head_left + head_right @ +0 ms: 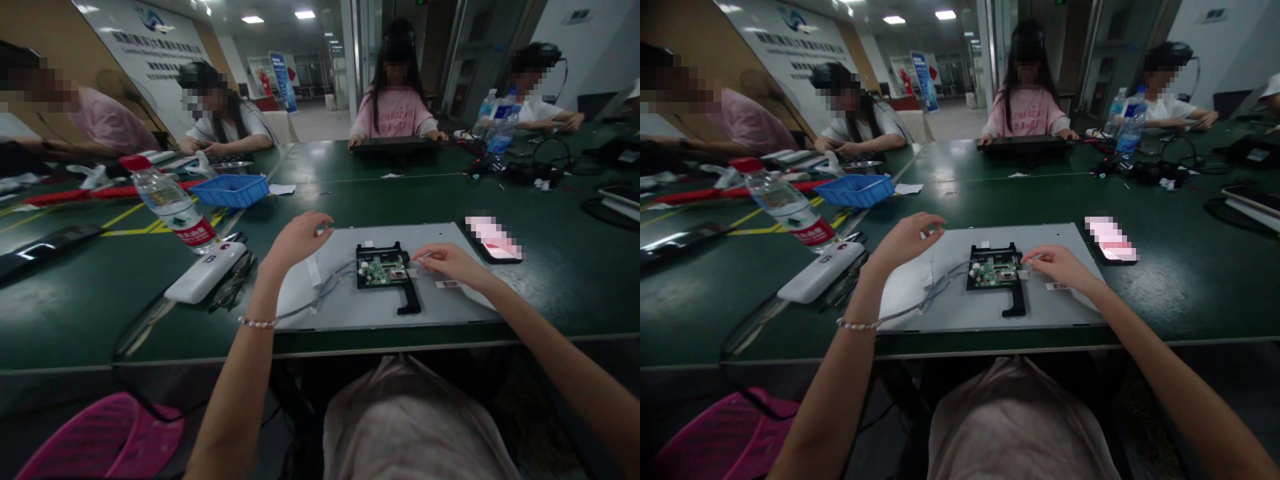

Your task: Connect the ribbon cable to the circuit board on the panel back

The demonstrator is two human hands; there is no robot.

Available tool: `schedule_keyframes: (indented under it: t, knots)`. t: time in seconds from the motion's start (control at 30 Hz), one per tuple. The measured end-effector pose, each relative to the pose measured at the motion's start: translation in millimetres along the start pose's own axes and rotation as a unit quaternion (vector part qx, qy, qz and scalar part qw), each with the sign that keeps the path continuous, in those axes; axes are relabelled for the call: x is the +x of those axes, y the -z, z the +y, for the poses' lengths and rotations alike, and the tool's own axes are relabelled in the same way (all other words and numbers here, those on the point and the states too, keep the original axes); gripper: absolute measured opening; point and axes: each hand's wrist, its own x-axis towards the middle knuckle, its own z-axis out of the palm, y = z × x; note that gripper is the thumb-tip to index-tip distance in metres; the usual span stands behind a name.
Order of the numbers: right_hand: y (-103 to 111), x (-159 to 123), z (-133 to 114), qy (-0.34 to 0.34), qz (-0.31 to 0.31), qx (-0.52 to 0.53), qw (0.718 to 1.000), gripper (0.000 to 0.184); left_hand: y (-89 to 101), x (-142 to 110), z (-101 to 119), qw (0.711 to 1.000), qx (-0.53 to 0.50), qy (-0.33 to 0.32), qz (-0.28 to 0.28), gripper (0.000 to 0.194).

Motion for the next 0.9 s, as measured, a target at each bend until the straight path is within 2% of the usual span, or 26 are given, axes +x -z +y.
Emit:
schedule_keyframes:
  t: [0.17, 0.3, 0.4, 0.53, 0.67, 0.77, 0.9]
  knots:
    - [0, 0, 2, 0.012, -0.020, 0.000, 1.000, 0.028, -9.2, -17, -39, 0.995, 0.016, 0.043, -0.087, 0.042]
    - [1, 2, 6, 0.010, -0.036, 0.003, 0.999, 0.028, -10.2, -20, -48, 0.985, -0.026, 0.043, -0.163, 0.034]
    - [0, 1, 5, 0.007, -0.043, 0.010, 0.999, 0.028, -5.0, -21, -45, 0.981, -0.065, 0.042, -0.177, 0.025]
    - [0, -1, 0, 0.004, -0.038, 0.023, 0.999, 0.028, 8.3, -26, -32, 0.968, -0.185, 0.077, -0.150, 0.027]
    - [4, -2, -6, 0.008, -0.017, 0.028, 0.999, 0.031, 17.3, -30, -12, 0.945, -0.290, 0.080, -0.131, 0.028]
    - [3, -5, -14, 0.041, 0.014, -0.010, 0.999, 0.029, 14.0, -31, -2, 0.946, -0.276, 0.085, -0.145, 0.026]
    - [-18, -17, -37, 0.115, 0.028, -0.061, 0.991, 0.032, 3.8, -36, 3, 0.974, -0.146, 0.085, -0.154, 0.022]
